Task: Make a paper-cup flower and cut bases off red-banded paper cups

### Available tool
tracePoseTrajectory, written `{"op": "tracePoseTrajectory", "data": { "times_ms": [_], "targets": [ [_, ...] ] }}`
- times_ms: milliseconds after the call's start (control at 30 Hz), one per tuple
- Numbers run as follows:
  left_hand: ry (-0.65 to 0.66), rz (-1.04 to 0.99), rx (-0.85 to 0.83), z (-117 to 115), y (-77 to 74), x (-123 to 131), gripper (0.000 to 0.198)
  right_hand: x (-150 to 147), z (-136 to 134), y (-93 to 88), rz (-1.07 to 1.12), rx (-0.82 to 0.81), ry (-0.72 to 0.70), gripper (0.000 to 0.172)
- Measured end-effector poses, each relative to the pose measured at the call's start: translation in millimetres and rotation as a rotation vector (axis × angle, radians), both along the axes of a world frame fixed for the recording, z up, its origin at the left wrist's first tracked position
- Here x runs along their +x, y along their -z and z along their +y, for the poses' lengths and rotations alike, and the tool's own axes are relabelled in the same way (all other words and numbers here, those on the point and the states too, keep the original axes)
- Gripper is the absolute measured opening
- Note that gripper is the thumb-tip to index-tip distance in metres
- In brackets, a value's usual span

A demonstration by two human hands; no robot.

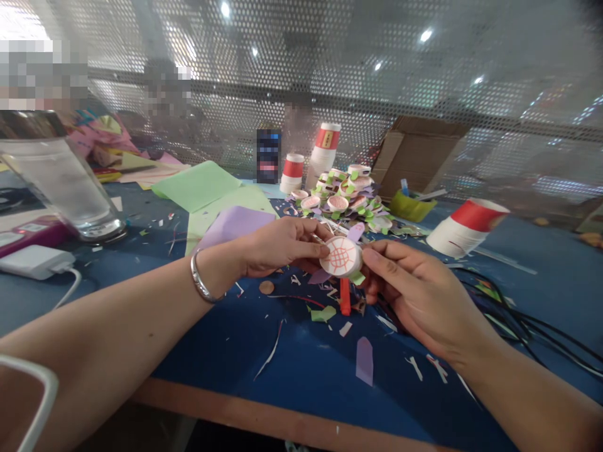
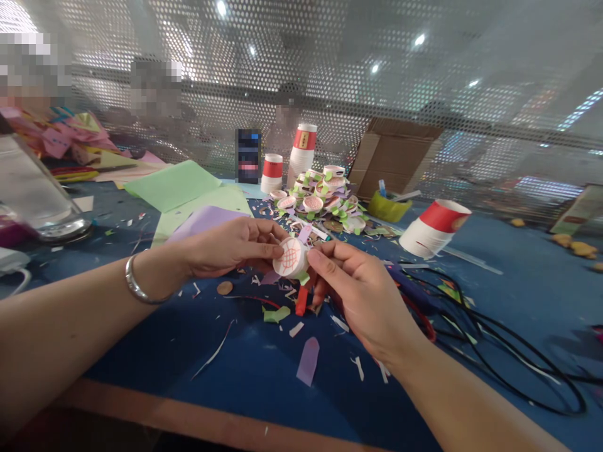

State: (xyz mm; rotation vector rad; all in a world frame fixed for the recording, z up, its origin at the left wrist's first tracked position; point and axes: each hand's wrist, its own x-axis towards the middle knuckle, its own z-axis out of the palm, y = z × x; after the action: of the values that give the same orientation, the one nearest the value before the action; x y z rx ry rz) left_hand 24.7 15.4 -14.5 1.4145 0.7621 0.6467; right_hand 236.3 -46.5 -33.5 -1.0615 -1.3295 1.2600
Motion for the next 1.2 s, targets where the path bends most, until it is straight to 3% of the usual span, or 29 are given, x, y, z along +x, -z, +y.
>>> {"op": "tracePoseTrajectory", "data": {
  "times_ms": [467,733,1200],
  "targets": [
    [0.01,-0.075,-0.087,1.8,0.2,-1.3,0.005,0.6,-0.4,1.4,0.014,0.036,-0.04,0.027],
    [0.002,-0.13,-0.123,7.0,5.6,-1.5,0.007,0.8,-2.6,3.1,-0.042,0.069,-0.071,0.02],
    [0.016,-0.103,-0.13,2.9,2.3,-0.2,0.007,-1.5,-2.8,0.8,0.014,0.017,-0.126,0.018]
  ]
}}
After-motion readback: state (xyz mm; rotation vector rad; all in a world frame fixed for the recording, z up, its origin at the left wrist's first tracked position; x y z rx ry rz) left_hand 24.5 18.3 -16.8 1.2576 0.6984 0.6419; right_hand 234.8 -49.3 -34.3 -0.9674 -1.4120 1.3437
